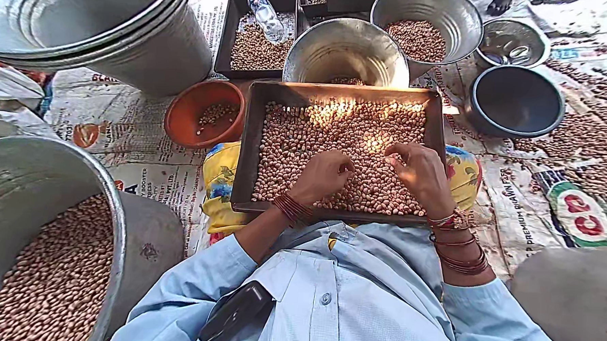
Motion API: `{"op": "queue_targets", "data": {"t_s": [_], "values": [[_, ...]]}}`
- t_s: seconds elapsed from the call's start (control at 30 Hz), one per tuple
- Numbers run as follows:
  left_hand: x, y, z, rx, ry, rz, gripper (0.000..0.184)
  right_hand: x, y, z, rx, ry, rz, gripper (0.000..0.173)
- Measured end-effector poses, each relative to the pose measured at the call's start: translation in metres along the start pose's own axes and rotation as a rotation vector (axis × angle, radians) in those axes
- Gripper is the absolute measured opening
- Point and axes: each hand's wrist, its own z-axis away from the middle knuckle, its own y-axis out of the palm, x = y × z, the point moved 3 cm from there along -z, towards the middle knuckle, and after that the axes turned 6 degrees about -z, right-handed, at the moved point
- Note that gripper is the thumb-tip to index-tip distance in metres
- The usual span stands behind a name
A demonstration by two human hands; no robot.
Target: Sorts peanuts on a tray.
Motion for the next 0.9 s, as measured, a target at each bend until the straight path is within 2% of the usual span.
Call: {"op": "queue_targets", "data": {"t_s": [0.13, 0.2, 0.27, 0.33, 0.4, 0.43, 0.5, 0.57, 0.63, 0.7, 0.8, 0.9], "values": [[0.023, -0.033, 0.023, -0.017, -0.22, 0.489, 0.023, -0.007, 0.018, -0.005, 0.035, 0.043, 0.031, 0.016], [0.025, -0.038, 0.027, -0.032, -0.236, 0.505, 0.024, -0.011, 0.013, -0.002, 0.034, 0.028, -0.07, 0.014], [0.011, -0.032, 0.017, 0.027, -0.194, 0.49, 0.017, -0.018, 0.002, 0.004, -0.056, 0.033, -0.245, 0.01], [-0.005, -0.015, 0.009, 0.253, -0.115, 0.604, 0.014, -0.029, -0.009, 0.011, -0.139, 0.164, -0.475, 0.009], [-0.013, 0.009, 0.009, 0.568, -0.031, 0.746, 0.013, -0.039, -0.016, 0.017, -0.176, 0.318, -0.644, 0.014], [-0.012, 0.017, 0.009, 0.694, 0.002, 0.722, 0.015, -0.041, -0.019, 0.019, -0.172, 0.356, -0.63, 0.018], [0.001, 0.02, 0.006, 0.752, 0.008, 0.539, 0.022, -0.037, -0.02, 0.021, -0.127, 0.329, -0.445, 0.018], [0.019, 0.005, 0.001, 0.6, -0.091, 0.319, 0.026, -0.027, -0.013, 0.017, -0.097, 0.182, -0.229, 0.008], [0.045, -0.013, -0.009, 0.338, -0.195, 0.106, 0.025, -0.023, -0.001, 0.007, -0.045, 0.071, -0.082, 0.014], [0.058, -0.031, -0.018, 0.132, -0.257, -0.009, 0.021, -0.022, 0.008, -0.002, -0.009, 0.067, -0.032, 0.017], [0.042, -0.049, -0.031, 0.0, -0.229, -0.056, 0.018, -0.021, 0.014, -0.004, 0.001, 0.091, -0.024, 0.016], [0.027, -0.036, -0.047, -0.079, -0.095, -0.097, 0.019, -0.025, 0.014, -0.001, 0.044, 0.101, -0.057, 0.015]]}}
